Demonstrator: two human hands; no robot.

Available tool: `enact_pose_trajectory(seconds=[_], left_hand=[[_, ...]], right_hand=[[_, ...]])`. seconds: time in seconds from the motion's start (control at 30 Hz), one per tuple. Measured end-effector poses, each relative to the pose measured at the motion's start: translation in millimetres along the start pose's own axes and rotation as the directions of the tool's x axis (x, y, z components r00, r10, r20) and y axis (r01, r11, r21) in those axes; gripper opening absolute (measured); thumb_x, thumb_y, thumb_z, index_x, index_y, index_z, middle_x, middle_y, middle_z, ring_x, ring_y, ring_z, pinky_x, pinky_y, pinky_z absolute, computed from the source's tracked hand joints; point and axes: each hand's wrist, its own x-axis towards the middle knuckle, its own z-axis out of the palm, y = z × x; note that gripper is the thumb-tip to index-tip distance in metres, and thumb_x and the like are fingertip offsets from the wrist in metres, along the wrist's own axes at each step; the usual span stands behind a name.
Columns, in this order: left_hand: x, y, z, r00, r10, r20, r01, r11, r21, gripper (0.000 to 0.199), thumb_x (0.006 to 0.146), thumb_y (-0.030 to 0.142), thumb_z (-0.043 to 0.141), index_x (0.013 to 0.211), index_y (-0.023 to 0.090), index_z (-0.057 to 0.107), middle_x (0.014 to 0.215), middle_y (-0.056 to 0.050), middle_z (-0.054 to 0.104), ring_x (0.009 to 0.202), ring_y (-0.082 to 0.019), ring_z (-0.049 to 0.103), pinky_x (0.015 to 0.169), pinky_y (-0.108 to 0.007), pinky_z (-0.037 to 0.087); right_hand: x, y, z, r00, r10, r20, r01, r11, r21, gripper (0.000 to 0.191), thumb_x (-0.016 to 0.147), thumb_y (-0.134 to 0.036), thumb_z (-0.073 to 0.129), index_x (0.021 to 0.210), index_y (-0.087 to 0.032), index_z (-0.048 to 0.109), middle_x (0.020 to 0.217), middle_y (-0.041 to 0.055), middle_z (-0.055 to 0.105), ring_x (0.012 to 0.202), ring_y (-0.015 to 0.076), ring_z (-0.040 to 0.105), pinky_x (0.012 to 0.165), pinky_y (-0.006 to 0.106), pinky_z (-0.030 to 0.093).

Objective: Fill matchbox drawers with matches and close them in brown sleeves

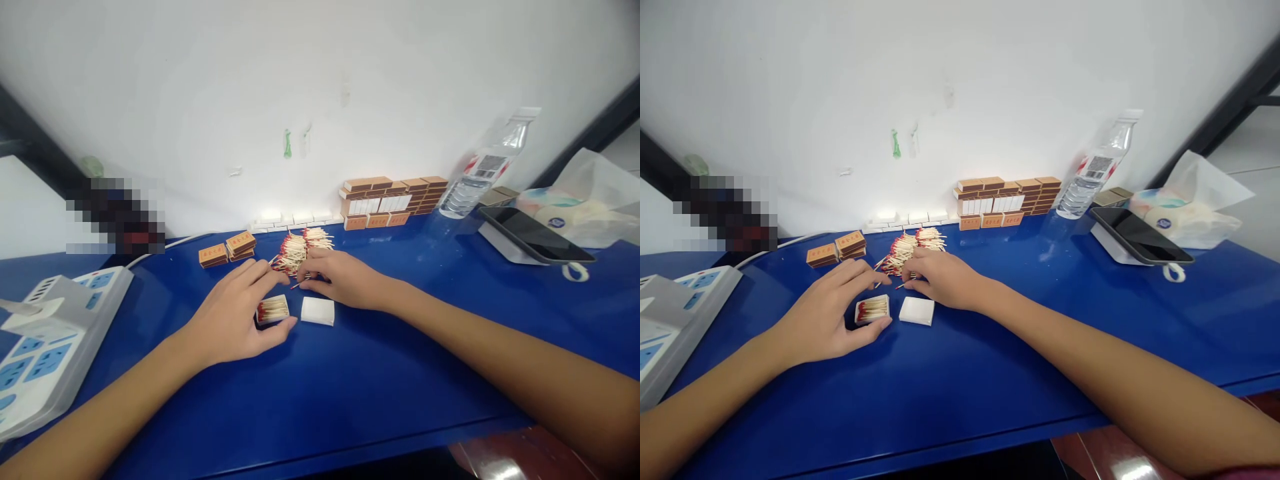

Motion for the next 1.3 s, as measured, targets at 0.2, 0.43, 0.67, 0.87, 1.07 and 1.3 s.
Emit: enact_pose_trajectory(seconds=[0.2, 0.43, 0.67, 0.87, 1.07, 1.3], left_hand=[[-2.1, 7.6, 10.3, 0.997, 0.075, -0.005, -0.075, 0.995, -0.063, 0.040, 0.098, 0.049, 0.069, 0.132, 0.028, 0.068, 0.133, -0.011, 0.059, 0.119, -0.031, 0.054, 0.102, -0.054, 0.049], [-0.7, 4.1, 12.3, 0.997, 0.045, -0.063, -0.050, 0.995, -0.088, 0.023, 0.096, 0.038, 0.072, 0.113, 0.022, 0.073, 0.125, -0.011, 0.061, 0.118, -0.030, 0.053, 0.102, -0.051, 0.049], [2.0, 4.1, 12.3, 0.997, 0.036, -0.075, -0.046, 0.991, -0.128, 0.021, 0.089, 0.031, 0.076, 0.108, 0.022, 0.070, 0.117, -0.007, 0.065, 0.110, -0.027, 0.056, 0.099, -0.047, 0.049], [2.6, 4.7, 9.3, 0.997, 0.046, -0.055, -0.054, 0.987, -0.154, 0.018, 0.087, 0.029, 0.075, 0.103, 0.023, 0.069, 0.114, -0.006, 0.067, 0.108, -0.026, 0.057, 0.100, -0.045, 0.049], [2.0, 3.9, 9.1, 0.998, 0.039, -0.040, -0.045, 0.987, -0.156, 0.017, 0.086, 0.030, 0.075, 0.101, 0.022, 0.068, 0.109, -0.006, 0.068, 0.104, -0.026, 0.057, 0.097, -0.045, 0.049], [2.7, 4.9, 7.8, 0.999, 0.031, -0.019, -0.034, 0.986, -0.166, 0.019, 0.086, 0.030, 0.074, 0.102, 0.022, 0.067, 0.107, -0.006, 0.068, 0.101, -0.025, 0.057, 0.095, -0.044, 0.050]], right_hand=[[-1.7, -9.5, -8.6, 0.989, 0.125, 0.079, -0.118, 0.989, -0.092, 0.011, 0.103, -0.020, 0.060, 0.093, -0.017, 0.061, 0.099, 0.0076, 0.065, 0.084, 0.0180, 0.058, 0.074, 0.030, 0.042], [-23.2, -23.4, -38.2, 0.994, 0.110, 0.021, -0.109, 0.994, -0.028, 0.016, 0.106, -0.028, 0.055, 0.093, -0.019, 0.060, 0.094, 0.0055, 0.065, 0.083, 0.0184, 0.057, 0.073, 0.030, 0.040], [-25.7, -42.6, -18.2, 0.972, 0.146, 0.187, -0.132, 0.987, -0.086, 0.013, 0.106, -0.024, 0.056, 0.098, -0.017, 0.064, 0.106, 0.0079, 0.066, 0.079, 0.0167, 0.059, 0.071, 0.030, 0.040], [-24.5, -36.5, -15.6, 0.983, 0.117, 0.140, -0.126, 0.990, 0.055, 0.014, 0.103, -0.026, 0.061, 0.091, -0.018, 0.064, 0.093, 0.0037, 0.067, 0.076, 0.0149, 0.056, 0.069, 0.029, 0.038], [-16.2, -10.9, -4.1, 0.976, 0.159, -0.151, -0.151, 0.987, 0.062, 0.011, 0.100, -0.027, 0.066, 0.093, -0.019, 0.066, 0.081, -0.0007, 0.061, 0.072, 0.0140, 0.052, 0.068, 0.029, 0.037], [-3.0, -1.9, 6.3, 0.978, 0.169, -0.121, -0.180, 0.980, -0.083, 0.010, 0.100, -0.024, 0.070, 0.095, -0.017, 0.065, 0.095, 0.0042, 0.062, 0.084, 0.0173, 0.056, 0.074, 0.029, 0.039]])
